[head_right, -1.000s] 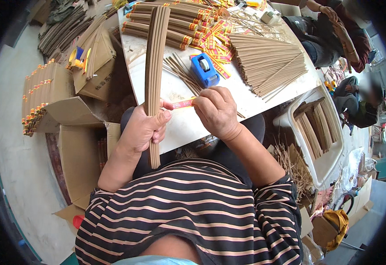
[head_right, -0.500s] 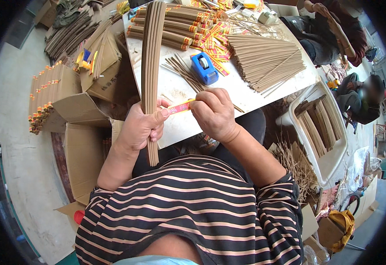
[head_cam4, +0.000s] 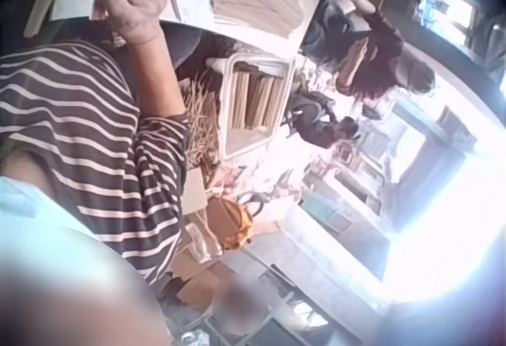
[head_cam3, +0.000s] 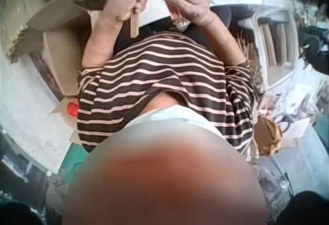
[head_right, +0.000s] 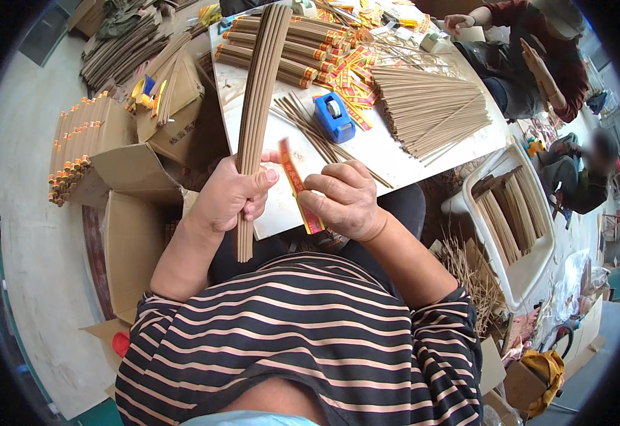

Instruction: The person gathers thin wooden sticks, aligns them into bundles, and wraps each bundle with a small paper label. The person places the finished bundles into a cardboard box.

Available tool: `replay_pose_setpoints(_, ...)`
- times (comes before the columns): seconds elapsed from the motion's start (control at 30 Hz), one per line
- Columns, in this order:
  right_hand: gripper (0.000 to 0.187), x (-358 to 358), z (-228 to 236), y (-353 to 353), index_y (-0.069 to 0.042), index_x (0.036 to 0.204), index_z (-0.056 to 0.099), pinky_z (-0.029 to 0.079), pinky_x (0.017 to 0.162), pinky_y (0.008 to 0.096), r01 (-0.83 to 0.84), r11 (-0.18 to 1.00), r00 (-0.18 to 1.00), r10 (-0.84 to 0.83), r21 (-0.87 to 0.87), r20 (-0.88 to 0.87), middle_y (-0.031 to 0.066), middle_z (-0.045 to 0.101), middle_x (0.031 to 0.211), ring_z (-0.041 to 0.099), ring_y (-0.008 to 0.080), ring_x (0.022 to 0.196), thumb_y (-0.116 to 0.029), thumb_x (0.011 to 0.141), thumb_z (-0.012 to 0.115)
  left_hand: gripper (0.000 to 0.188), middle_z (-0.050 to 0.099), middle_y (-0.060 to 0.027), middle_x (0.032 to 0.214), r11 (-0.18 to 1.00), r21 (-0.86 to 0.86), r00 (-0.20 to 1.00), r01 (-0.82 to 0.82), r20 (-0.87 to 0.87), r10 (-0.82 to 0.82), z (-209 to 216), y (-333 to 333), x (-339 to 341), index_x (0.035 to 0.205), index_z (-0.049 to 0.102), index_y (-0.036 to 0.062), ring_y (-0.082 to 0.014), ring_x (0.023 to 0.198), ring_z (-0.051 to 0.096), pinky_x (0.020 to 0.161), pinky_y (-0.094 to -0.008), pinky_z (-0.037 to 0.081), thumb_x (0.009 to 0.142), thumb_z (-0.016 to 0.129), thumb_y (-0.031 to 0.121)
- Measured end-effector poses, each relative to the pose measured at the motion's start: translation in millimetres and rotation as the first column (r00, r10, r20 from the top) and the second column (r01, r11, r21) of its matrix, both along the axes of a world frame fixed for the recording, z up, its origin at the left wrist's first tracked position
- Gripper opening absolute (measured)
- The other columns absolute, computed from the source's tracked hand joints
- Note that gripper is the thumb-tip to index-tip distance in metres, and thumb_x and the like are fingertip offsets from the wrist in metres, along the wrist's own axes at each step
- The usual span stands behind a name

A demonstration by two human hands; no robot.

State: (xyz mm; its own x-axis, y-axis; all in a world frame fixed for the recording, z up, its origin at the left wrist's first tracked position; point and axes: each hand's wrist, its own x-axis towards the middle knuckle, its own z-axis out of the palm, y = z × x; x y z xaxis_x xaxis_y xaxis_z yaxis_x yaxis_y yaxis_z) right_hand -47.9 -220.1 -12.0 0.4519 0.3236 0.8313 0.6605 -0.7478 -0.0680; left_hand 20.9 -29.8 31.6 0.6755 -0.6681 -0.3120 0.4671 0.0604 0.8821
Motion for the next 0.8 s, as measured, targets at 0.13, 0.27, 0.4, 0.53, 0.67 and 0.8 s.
replay_pose_setpoints(0.13, 0.021, 0.5, -2.9, 0.7, -0.010, 0.083, 0.062, 0.044, 0.062, 0.0294, -0.131, 0.991, 0.991, 0.131, -0.012, -0.027, 0.0043, 0.063, 0.088, 0.056, 0.0192, 0.074, -0.013, 0.063, 0.066, 0.025, 0.040, 0.0035, 0.049, 0.999, -0.019, 0.998, 0.032, -0.044, -0.033, -1.4, 2.9, 7.6, 0.103, 0.051, 0.0005, -0.0041, 0.035, 0.036, 0.035, -0.0185, 0.030, 0.084, 0.062, 0.014)
replay_pose_setpoints(0.27, 0.022, 0.2, -1.5, 2.9, -0.006, 0.084, 0.063, 0.046, 0.062, 0.0308, -0.208, 0.977, 0.977, 0.210, 0.045, -0.047, 0.0072, 0.063, 0.090, 0.057, 0.0215, 0.076, -0.009, 0.062, 0.068, 0.017, 0.041, 0.0028, 0.049, 0.999, -0.047, 0.996, -0.006, -0.084, 0.002, -2.9, 7.8, 8.4, 0.089, 0.051, 0.0038, -0.0056, 0.035, 0.039, 0.034, -0.0192, 0.032, 0.082, 0.064, 0.012)
replay_pose_setpoints(0.4, 0.022, -2.6, -5.7, 2.1, -0.005, 0.085, 0.062, 0.047, 0.064, 0.0324, -0.239, 0.969, 0.960, 0.244, 0.057, -0.137, 0.0085, 0.062, 0.089, 0.058, 0.0233, 0.079, -0.005, 0.063, 0.068, 0.013, 0.042, 0.0017, 0.049, 0.998, -0.068, 0.998, 0.003, -0.065, -0.007, -6.8, 8.8, 7.6, 0.087, 0.049, 0.0024, -0.0056, 0.034, 0.039, 0.033, -0.0193, 0.033, 0.083, 0.061, 0.007)
replay_pose_setpoints(0.53, 0.028, -5.0, -7.2, 2.3, -0.004, 0.090, 0.060, 0.048, 0.070, 0.0334, -0.194, 0.959, 0.917, 0.252, 0.206, -0.308, 0.0094, 0.061, 0.090, 0.059, 0.0257, 0.082, 0.005, 0.064, 0.063, 0.014, 0.042, 0.0018, 0.049, 1.000, -0.031, 1.000, -0.004, -0.024, 0.004, -5.4, 8.9, 5.8, 0.083, 0.049, 0.0031, -0.0060, 0.035, 0.040, 0.033, -0.0196, 0.033, 0.081, 0.061, 0.007)
replay_pose_setpoints(0.67, 0.030, -11.2, -2.1, 7.5, 0.001, 0.109, 0.051, 0.039, 0.092, 0.0302, 0.219, 0.527, 0.530, 0.643, 0.822, -0.553, 0.0093, 0.057, 0.107, 0.052, 0.0168, 0.100, -0.001, 0.080, 0.053, 0.013, 0.043, 0.0011, 0.050, 1.000, 0.012, 1.000, 0.000, 0.020, 0.000, -7.1, 9.6, 5.0, 0.083, 0.049, 0.0020, -0.0062, 0.035, 0.039, 0.033, -0.0196, 0.033, 0.081, 0.061, 0.006)
replay_pose_setpoints(0.8, 0.028, -4.2, 2.6, 27.9, 0.001, 0.107, 0.054, 0.042, 0.085, 0.0252, 0.405, 0.306, 0.321, 0.835, 0.862, -0.447, 0.0057, 0.059, 0.097, 0.054, 0.0129, 0.092, -0.019, 0.087, 0.059, 0.012, 0.043, 0.0012, 0.051, 0.998, 0.062, 0.999, -0.002, 0.046, -0.001, -8.7, 3.4, -2.2, 0.082, 0.050, 0.0011, -0.0059, 0.035, 0.039, 0.033, -0.0193, 0.032, 0.081, 0.061, 0.006)
